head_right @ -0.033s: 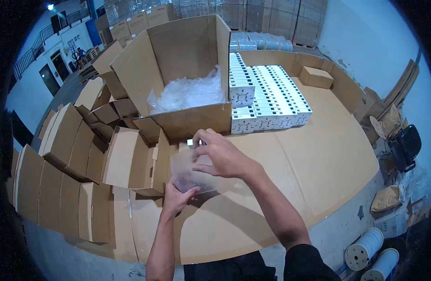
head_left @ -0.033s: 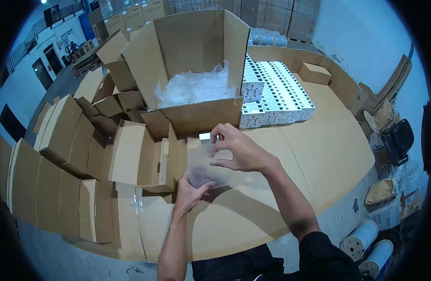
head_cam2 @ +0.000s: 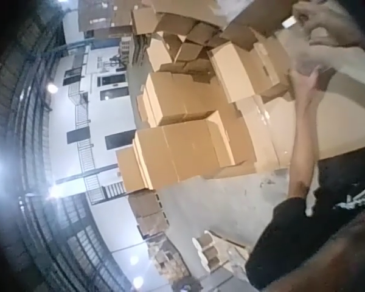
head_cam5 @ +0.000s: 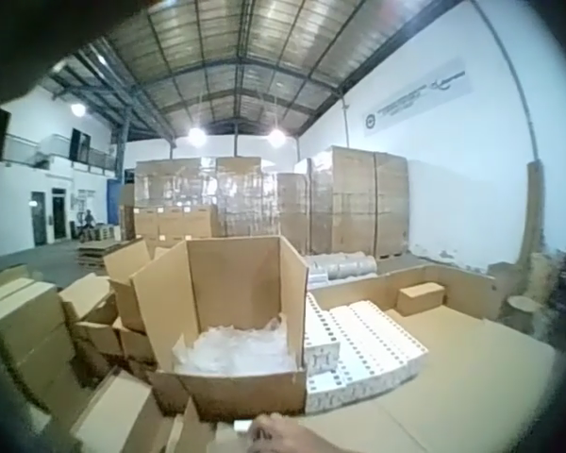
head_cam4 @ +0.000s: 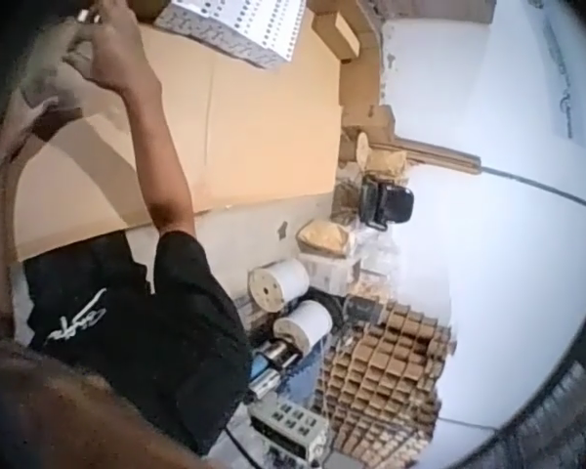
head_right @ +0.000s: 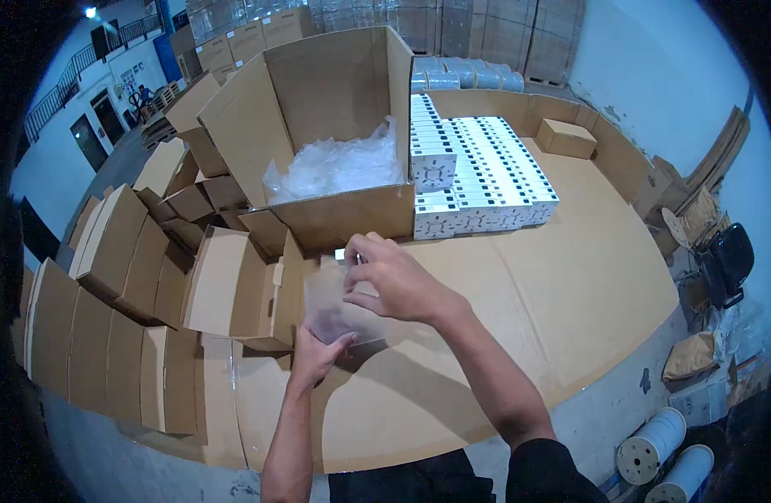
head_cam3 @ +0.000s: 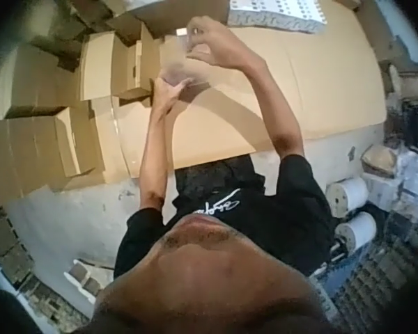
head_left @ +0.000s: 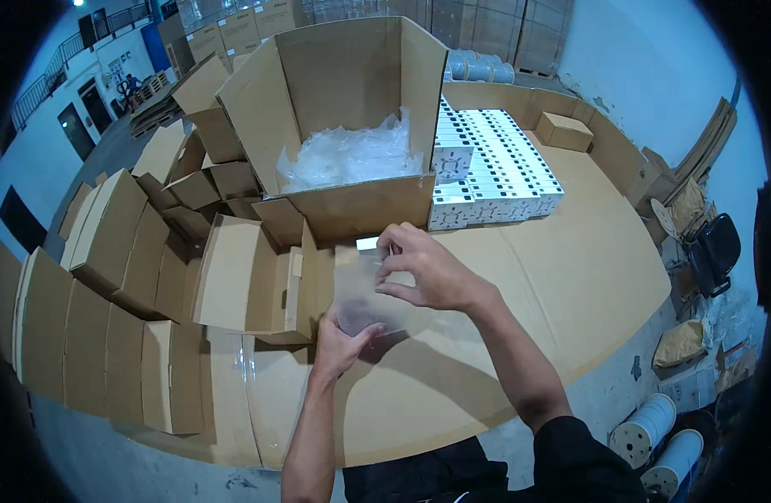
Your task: Packing electronic items into protective bags and placing them into cardboard shipping boxes.
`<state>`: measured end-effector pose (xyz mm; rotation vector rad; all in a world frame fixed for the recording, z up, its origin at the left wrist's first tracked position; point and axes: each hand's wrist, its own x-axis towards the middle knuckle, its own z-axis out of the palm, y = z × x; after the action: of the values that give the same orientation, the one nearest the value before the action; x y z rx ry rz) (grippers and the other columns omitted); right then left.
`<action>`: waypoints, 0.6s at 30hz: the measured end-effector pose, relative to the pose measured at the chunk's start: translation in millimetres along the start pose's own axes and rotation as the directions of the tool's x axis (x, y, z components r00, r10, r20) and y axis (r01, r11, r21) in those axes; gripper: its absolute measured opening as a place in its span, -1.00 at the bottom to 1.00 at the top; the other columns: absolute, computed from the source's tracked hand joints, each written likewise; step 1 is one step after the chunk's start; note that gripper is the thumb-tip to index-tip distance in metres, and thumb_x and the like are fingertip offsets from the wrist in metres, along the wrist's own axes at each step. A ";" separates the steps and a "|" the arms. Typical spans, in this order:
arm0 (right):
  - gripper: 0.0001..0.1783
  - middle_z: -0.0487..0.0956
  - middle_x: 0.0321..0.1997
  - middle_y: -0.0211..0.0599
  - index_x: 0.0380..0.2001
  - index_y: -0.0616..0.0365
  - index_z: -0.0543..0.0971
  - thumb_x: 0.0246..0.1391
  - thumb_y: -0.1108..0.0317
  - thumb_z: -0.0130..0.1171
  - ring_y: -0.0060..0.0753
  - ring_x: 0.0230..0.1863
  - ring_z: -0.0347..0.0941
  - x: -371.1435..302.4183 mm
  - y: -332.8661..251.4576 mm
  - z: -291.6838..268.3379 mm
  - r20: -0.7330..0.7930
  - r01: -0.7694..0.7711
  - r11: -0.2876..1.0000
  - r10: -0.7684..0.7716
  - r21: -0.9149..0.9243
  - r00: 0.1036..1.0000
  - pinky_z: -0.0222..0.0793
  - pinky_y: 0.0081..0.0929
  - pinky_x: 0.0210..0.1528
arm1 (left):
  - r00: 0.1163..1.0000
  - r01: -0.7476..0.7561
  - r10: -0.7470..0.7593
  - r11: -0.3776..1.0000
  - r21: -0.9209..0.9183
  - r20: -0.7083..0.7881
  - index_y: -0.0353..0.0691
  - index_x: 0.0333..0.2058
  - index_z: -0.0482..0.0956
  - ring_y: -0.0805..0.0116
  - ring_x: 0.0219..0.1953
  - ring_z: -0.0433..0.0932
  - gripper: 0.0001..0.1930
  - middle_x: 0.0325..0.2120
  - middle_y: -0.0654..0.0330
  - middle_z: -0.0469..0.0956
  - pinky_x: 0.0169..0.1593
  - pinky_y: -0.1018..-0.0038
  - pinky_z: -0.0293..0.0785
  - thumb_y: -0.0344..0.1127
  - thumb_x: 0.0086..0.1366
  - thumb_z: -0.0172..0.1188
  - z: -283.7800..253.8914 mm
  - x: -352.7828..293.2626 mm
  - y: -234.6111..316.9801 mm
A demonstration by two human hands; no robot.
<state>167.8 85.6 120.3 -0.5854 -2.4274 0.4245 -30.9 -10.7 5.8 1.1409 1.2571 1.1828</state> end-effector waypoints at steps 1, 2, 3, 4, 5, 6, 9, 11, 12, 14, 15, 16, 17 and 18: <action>-0.87 0.50 -0.23 -0.25 -0.40 0.09 0.65 0.00 0.33 0.38 -0.18 -0.05 0.45 -1.1 -0.6 5.2 -0.001 -0.001 1.000 0.001 0.001 1.000 0.34 -0.24 0.06 | 0.999 0.020 -0.019 0.999 0.049 -0.033 -0.31 0.03 0.49 0.54 -0.42 0.59 -0.50 -0.34 0.21 0.65 -0.42 0.56 0.51 -0.42 0.14 0.49 0.9 1.1 -1.1; -0.87 0.51 -0.24 -0.31 -0.40 0.07 0.64 0.01 0.32 0.39 -0.23 -0.08 0.46 -2.0 -1.0 11.0 0.001 0.032 0.999 -0.032 -0.040 0.999 0.34 -0.25 0.02 | 0.999 0.021 -0.019 0.999 0.050 -0.033 -0.31 0.03 0.49 0.54 -0.42 0.59 -0.50 -0.34 0.21 0.65 -0.42 0.56 0.51 -0.42 0.14 0.49 3.1 1.9 -2.2; -0.86 0.52 -0.26 -0.37 -0.40 0.06 0.63 0.02 0.31 0.40 -0.28 -0.11 0.47 -1.9 -2.0 14.8 0.004 0.065 0.995 -0.065 -0.080 0.998 0.34 -0.27 -0.01 | 0.999 0.011 -0.011 1.000 -0.004 -0.037 -0.31 -0.01 0.52 0.54 -0.43 0.59 -0.55 -0.35 0.21 0.65 -0.40 0.56 0.52 -0.42 0.14 0.49 5.6 2.6 -3.0; -0.86 0.52 -0.26 -0.37 -0.40 0.06 0.63 0.02 0.31 0.40 -0.28 -0.11 0.47 -1.4 -3.8 16.5 0.004 0.065 0.995 -0.065 -0.079 0.998 0.34 -0.27 -0.01 | 0.999 0.000 -0.002 0.998 -0.057 -0.042 -0.32 -0.05 0.55 0.55 -0.43 0.59 -0.59 -0.36 0.21 0.66 -0.39 0.55 0.52 -0.42 0.15 0.48 6.8 3.1 -3.9; -0.87 0.53 -0.31 -0.40 -0.41 0.04 0.62 0.04 0.31 0.39 -0.30 -0.15 0.48 -0.8 -5.8 17.5 -0.004 0.080 0.993 -0.081 -0.090 0.997 0.32 -0.27 -0.01 | 0.999 0.000 -0.002 0.998 -0.057 -0.042 -0.32 -0.05 0.55 0.55 -0.43 0.59 -0.59 -0.36 0.21 0.66 -0.39 0.55 0.52 -0.42 0.15 0.48 6.1 3.6 -5.0; -0.87 0.54 -0.35 -0.43 -0.42 0.02 0.61 0.05 0.30 0.38 -0.33 -0.18 0.49 0.0 -6.7 18.2 -0.011 0.096 0.990 -0.098 -0.099 0.995 0.30 -0.28 -0.01 | 0.999 -0.016 0.016 1.000 0.009 -0.039 -0.32 -0.07 0.56 0.52 -0.40 0.60 -0.59 -0.34 0.20 0.66 -0.33 0.53 0.54 -0.42 0.13 0.50 4.6 4.1 -6.3; -0.88 0.56 -0.45 -0.45 -0.39 0.01 0.60 0.10 0.27 0.34 -0.35 -0.29 0.50 2.2 -4.8 17.8 0.122 0.067 0.989 -0.050 -0.134 0.991 0.29 -0.28 -0.04 | 0.997 -0.071 0.075 0.991 0.113 -0.030 -0.33 -0.09 0.58 0.47 -0.32 0.61 -0.59 -0.29 0.19 0.67 -0.21 0.47 0.57 -0.40 0.11 0.52 1.0 5.5 -12.1; -0.89 0.58 -0.47 -0.46 -0.36 0.00 0.61 0.12 0.26 0.33 -0.35 -0.33 0.50 2.8 0.1 20.9 0.109 0.095 0.985 -0.079 -0.143 0.991 0.29 -0.28 -0.04 | 0.993 -0.110 0.115 0.982 0.152 -0.023 -0.33 -0.09 0.59 0.44 -0.28 0.62 -0.57 -0.27 0.18 0.68 -0.15 0.45 0.58 -0.38 0.09 0.54 0.8 4.9 -13.2; -0.89 0.60 -0.48 -0.47 -0.33 -0.02 0.63 0.14 0.25 0.31 -0.35 -0.36 0.50 2.5 2.8 21.9 0.095 0.121 0.981 -0.107 -0.154 0.990 0.28 -0.28 -0.04 | 0.995 -0.089 0.096 0.982 0.164 -0.032 -0.34 -0.08 0.59 0.42 -0.24 0.62 -0.55 -0.26 0.17 0.68 -0.10 0.43 0.58 -0.37 0.08 0.55 2.5 3.7 -8.9; -0.89 0.62 -0.47 -0.46 -0.28 0.00 0.64 0.20 0.25 0.25 -0.37 -0.37 0.50 0.8 6.2 22.3 0.010 0.106 0.988 -0.106 -0.111 0.994 0.28 -0.29 -0.03 | 0.996 -0.067 0.075 0.982 0.175 -0.039 -0.34 -0.07 0.59 0.39 -0.20 0.62 -0.53 -0.24 0.17 0.68 -0.05 0.42 0.57 -0.36 0.06 0.56 3.7 5.8 -12.7; -0.86 0.64 -0.46 -0.45 -0.23 0.02 0.65 0.26 0.25 0.19 -0.38 -0.38 0.49 0.9 6.7 22.6 -0.076 0.101 0.993 -0.106 -0.062 0.991 0.28 -0.30 -0.02 | 0.997 -0.058 0.065 0.990 0.129 -0.048 -0.35 -0.06 0.58 0.39 -0.20 0.62 -0.51 -0.23 0.16 0.68 -0.05 0.43 0.57 -0.36 0.04 0.57 2.2 7.8 -19.1; -0.86 0.64 -0.46 -0.45 -0.23 0.02 0.65 0.26 0.25 0.19 -0.38 -0.38 0.49 0.2 8.4 21.6 -0.076 0.102 0.993 -0.107 -0.060 0.991 0.28 -0.30 -0.02 | 0.997 -0.049 0.054 0.995 0.084 -0.057 -0.36 -0.05 0.58 0.39 -0.19 0.62 -0.48 -0.23 0.14 0.68 -0.04 0.43 0.56 -0.35 0.03 0.58 -0.3 9.0 -24.5; -0.81 0.65 -0.41 -0.44 -0.16 0.06 0.64 0.31 0.25 0.12 -0.44 -0.36 0.49 -1.3 11.1 19.5 -0.154 -0.031 0.996 0.044 0.084 0.987 0.29 -0.36 -0.03 | 0.997 -0.047 0.053 0.995 0.086 -0.059 -0.36 -0.05 0.58 0.39 -0.19 0.62 -0.48 -0.23 0.14 0.68 -0.04 0.43 0.56 -0.35 0.03 0.58 -4.2 9.0 -29.3; -0.76 0.67 -0.36 -0.42 -0.09 0.10 0.64 0.35 0.26 0.06 -0.49 -0.34 0.49 -4.0 13.4 15.4 -0.209 -0.155 0.962 0.203 0.225 0.957 0.29 -0.42 -0.04 | 0.997 -0.056 0.060 0.996 0.066 -0.052 -0.37 -0.06 0.58 0.40 -0.18 0.61 -0.47 -0.22 0.14 0.68 -0.04 0.44 0.56 -0.36 0.01 0.59 -4.2 10.4 -28.5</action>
<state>165.3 92.6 100.9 -0.7243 -2.0860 0.6387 -35.1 -2.4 -23.3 1.2067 1.3195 1.2310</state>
